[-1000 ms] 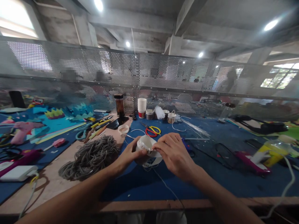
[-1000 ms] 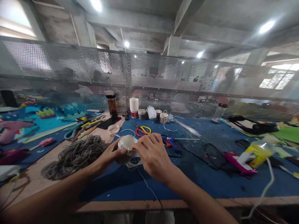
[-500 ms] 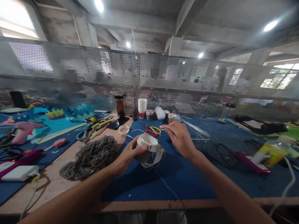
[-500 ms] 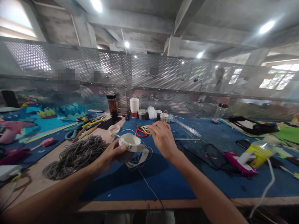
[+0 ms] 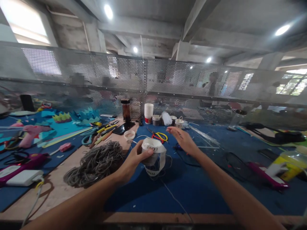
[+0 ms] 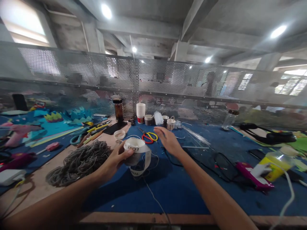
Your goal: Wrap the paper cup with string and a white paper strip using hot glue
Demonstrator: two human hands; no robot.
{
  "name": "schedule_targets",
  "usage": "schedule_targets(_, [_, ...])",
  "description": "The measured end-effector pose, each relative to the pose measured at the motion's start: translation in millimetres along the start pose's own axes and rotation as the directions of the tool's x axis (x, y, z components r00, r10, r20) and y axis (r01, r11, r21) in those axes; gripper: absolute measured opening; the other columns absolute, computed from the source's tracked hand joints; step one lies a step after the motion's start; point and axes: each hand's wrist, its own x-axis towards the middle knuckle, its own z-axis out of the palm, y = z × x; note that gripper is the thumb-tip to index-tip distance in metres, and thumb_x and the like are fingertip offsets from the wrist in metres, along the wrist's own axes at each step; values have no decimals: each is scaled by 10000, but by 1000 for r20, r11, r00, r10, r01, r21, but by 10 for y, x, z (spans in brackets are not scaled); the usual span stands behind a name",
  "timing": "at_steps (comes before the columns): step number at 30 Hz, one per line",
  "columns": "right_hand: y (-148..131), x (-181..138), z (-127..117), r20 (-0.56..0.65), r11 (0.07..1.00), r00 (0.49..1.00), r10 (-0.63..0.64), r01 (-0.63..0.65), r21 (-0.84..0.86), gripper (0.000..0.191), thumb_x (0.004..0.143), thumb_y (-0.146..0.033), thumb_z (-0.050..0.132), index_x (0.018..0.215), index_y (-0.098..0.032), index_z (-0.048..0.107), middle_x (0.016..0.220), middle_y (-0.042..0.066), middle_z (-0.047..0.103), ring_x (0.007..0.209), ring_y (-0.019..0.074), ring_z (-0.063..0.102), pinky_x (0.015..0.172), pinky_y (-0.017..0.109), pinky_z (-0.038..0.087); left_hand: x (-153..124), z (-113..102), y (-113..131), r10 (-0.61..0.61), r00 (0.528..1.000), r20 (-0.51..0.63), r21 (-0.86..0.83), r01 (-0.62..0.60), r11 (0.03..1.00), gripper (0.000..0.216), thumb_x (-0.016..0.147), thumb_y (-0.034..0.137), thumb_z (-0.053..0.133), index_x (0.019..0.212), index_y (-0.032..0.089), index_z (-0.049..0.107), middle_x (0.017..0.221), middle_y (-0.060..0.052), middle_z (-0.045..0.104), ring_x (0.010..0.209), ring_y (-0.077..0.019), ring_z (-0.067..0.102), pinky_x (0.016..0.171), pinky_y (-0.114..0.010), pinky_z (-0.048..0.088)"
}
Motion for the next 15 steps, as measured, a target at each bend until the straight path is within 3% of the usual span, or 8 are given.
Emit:
schedule_targets(2, [-242,-213,82,141,909,990,30,-86,409,521,989,-455,525,1446,-227,422,1406,109,591,1227,209,613,1008,376,501,-8,19,9,15,1000,-9,-8,-15,1000,387,840,378,739,1167,219,608,1096,-51,673,1011,-202,620,816,-257,485])
schedule_targets(4, [-473,-389,158,228,792,973,43,-172,586,709,895,-467,676,1483,-227,361,1481,115,515,1324,229,533,1078,388,453,-22,40,8,16,1000,14,-27,-16,999,413,844,371,736,1201,222,591,1152,-65,666,1073,-227,619,877,-295,489])
schedule_targets(9, [-780,-555,278,203,745,964,169,-260,615,565,851,-437,733,1324,-203,532,1298,74,650,1172,235,623,1011,366,488,-44,70,-44,17,997,81,-61,-12,998,455,842,382,738,1238,233,571,1218,-83,664,1143,-271,621,920,-334,495])
schedule_targets(15, [-727,-573,342,105,774,955,277,-287,564,553,825,-432,745,1286,-192,556,1251,78,669,1141,248,631,991,371,489,1,28,-26,74,994,75,133,-84,988,569,802,421,759,1299,227,559,1274,-89,653,1174,-278,606,954,-340,492])
